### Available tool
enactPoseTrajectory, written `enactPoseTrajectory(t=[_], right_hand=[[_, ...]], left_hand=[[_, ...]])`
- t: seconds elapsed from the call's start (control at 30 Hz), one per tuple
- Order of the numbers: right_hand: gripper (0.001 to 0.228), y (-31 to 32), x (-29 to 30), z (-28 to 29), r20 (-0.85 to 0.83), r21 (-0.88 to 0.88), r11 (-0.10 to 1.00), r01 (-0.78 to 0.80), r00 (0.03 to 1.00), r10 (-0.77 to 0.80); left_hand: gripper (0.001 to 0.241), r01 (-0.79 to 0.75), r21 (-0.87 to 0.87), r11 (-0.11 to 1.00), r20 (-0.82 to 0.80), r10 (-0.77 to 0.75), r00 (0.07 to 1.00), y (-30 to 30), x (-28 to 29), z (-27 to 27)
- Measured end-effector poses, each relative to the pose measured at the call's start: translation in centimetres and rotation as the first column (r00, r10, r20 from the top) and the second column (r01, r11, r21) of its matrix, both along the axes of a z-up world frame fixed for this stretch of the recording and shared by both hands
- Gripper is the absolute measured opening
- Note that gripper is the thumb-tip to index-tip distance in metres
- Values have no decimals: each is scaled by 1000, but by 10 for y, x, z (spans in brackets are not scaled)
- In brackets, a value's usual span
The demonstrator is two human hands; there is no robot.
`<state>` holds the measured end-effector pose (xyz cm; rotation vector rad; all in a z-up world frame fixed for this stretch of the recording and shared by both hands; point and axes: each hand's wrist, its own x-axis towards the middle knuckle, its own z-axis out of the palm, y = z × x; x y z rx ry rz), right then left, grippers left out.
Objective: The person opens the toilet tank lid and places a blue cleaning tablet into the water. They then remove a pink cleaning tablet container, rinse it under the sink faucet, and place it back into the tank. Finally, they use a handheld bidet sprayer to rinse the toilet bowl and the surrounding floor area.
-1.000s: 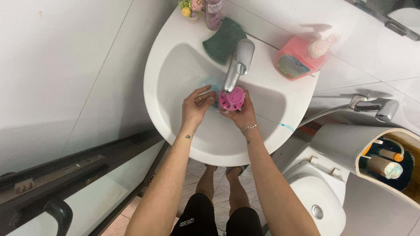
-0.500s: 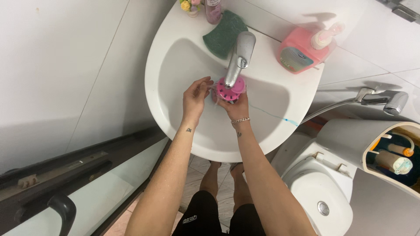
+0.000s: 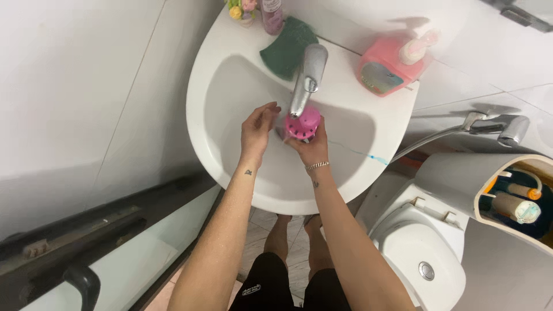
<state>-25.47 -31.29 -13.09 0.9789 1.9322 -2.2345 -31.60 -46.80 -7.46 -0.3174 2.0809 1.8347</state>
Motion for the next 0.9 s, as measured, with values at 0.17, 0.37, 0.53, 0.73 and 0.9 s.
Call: enactPoseTrajectory(t=[0.17,0.37,0.53,0.73,0.9], right_hand=[[115,28,43,22,-39,174,984,-47,998,55],[112,61,70,111,-69,331,936,-119,986,150],[109,93,90,149,-112,330,942,-67,988,109],[110,188,162,164,-249,310,949,52,968,29],[115,320,260,215,-270,267,940,213,953,-139]], left_hand=[[38,7,125,992,102,-20,995,19,-10,3],[51,-30,403,915,323,-112,940,61,-23,15],[57,75,370,926,352,-215,911,76,-22,27],[43,312,-77,947,315,-273,909,108,-11,-1],[52,475,-335,814,129,-460,879,150,46,-23]])
